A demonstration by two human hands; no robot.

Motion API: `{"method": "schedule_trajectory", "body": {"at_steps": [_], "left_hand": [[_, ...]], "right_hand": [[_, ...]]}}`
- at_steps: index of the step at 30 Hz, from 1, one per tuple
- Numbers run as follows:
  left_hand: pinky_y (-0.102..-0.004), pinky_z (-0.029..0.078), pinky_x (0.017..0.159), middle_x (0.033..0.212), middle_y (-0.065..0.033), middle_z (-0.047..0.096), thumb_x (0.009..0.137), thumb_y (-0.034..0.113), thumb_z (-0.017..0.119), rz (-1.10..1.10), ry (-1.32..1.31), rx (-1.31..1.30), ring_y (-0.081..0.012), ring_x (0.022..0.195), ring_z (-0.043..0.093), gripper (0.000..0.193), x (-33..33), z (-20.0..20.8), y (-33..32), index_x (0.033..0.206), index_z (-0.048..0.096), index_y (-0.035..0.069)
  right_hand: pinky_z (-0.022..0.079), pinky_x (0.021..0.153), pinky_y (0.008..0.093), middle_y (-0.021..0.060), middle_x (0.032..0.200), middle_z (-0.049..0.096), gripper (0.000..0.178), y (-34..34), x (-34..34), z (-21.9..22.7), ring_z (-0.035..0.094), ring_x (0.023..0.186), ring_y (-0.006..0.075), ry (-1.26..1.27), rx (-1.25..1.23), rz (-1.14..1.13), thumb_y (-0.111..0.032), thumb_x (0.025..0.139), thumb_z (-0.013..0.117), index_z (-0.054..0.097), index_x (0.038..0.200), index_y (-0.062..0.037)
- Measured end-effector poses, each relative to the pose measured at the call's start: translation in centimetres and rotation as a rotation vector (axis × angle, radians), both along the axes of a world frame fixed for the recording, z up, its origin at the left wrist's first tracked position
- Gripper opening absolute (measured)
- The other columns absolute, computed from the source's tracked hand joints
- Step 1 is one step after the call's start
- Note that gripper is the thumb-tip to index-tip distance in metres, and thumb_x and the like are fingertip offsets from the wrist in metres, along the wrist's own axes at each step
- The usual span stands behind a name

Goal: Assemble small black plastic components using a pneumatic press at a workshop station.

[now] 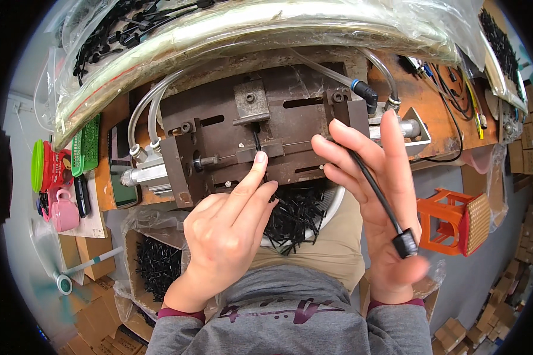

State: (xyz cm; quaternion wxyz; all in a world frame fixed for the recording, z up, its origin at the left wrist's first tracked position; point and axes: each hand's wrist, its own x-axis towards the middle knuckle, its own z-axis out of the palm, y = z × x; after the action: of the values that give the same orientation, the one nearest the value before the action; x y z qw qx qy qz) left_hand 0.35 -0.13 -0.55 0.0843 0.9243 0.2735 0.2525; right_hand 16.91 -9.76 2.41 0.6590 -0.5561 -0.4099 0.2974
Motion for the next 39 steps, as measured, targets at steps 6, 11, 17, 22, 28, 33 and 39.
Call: {"method": "schedule_trajectory", "body": {"at_steps": [6,11,17,22,28,33,39], "left_hand": [[-0.0266,0.050,0.059,0.122,-0.0110,0.070,0.069,0.007,0.081,-0.024,-0.061,-0.001,-0.0150,0.063,0.064,0.027,-0.3,-0.5,0.1,0.095,0.074,0.004],[-0.0280,0.052,0.060,0.120,-0.0111,0.071,0.069,0.008,0.082,-0.196,-0.103,-0.224,-0.0170,0.065,0.066,0.028,-2.5,0.4,-0.4,0.095,0.074,0.004],[-0.0348,0.055,0.064,0.097,-0.0066,0.071,0.076,0.016,0.077,-0.452,0.162,-0.524,-0.0234,0.074,0.069,0.020,-4.4,-3.7,-2.6,0.091,0.070,0.005],[-0.0360,0.059,0.074,0.118,-0.0145,0.069,0.077,0.010,0.069,-0.398,0.245,-0.637,-0.0261,0.089,0.072,0.018,-4.4,-7.4,-3.1,0.092,0.069,0.001],[-0.0397,0.056,0.086,0.120,-0.0136,0.068,0.076,0.024,0.082,-0.136,-0.090,-0.542,-0.0291,0.105,0.067,0.039,-4.1,-11.0,-1.4,0.108,0.071,0.006],[-0.0374,0.050,0.083,0.099,-0.0136,0.069,0.078,0.015,0.083,0.349,-0.183,-0.404,-0.0290,0.092,0.063,0.031,-9.1,-16.2,0.2,0.103,0.072,0.001],[-0.0429,0.049,0.090,0.104,-0.0204,0.068,0.082,0.012,0.071,0.638,-0.412,-0.704,-0.0373,0.098,0.063,0.032,-13.8,-26.2,4.7,0.109,0.065,-0.004]], "right_hand": [[0.060,0.086,0.0382,0.0344,0.131,0.056,0.053,-0.7,1.1,-1.6,0.069,0.107,0.0336,-0.334,0.174,0.087,-0.002,0.064,0.091,0.057,0.104,-0.0003],[0.059,0.078,0.0351,0.0231,0.120,0.066,0.029,1.4,-0.4,-2.2,0.071,0.096,0.0328,-0.910,0.102,0.009,0.002,0.066,0.083,0.069,0.091,0.0048],[0.053,0.059,0.0293,0.0211,0.117,0.070,0.023,3.1,-2.6,-4.9,0.067,0.066,0.0232,-1.165,0.088,-0.007,-0.002,0.067,0.080,0.065,0.084,0.0000],[0.044,0.051,0.0266,0.0174,0.116,0.072,0.022,3.7,-2.7,-3.5,0.057,0.054,0.0169,-1.238,0.005,0.013,-0.003,0.067,0.080,0.065,0.082,-0.0024],[0.046,0.054,0.0268,0.0136,0.110,0.072,0.028,2.8,-1.7,-5.1,0.062,0.061,0.0169,-1.155,0.089,0.003,-0.010,0.070,0.075,0.069,0.097,-0.0023],[0.052,0.075,0.0353,0.0145,0.123,0.065,0.049,-4.1,0.1,-12.1,0.066,0.094,0.0258,-1.174,-0.023,0.105,-0.012,0.068,0.079,0.068,0.116,-0.0065],[0.035,0.111,0.0548,0.0240,0.156,0.031,0.086,-8.2,-1.4,-20.1,0.036,0.143,0.0395,-1.117,-0.338,0.415,-0.011,0.068,0.077,0.045,0.147,-0.0172]]}}
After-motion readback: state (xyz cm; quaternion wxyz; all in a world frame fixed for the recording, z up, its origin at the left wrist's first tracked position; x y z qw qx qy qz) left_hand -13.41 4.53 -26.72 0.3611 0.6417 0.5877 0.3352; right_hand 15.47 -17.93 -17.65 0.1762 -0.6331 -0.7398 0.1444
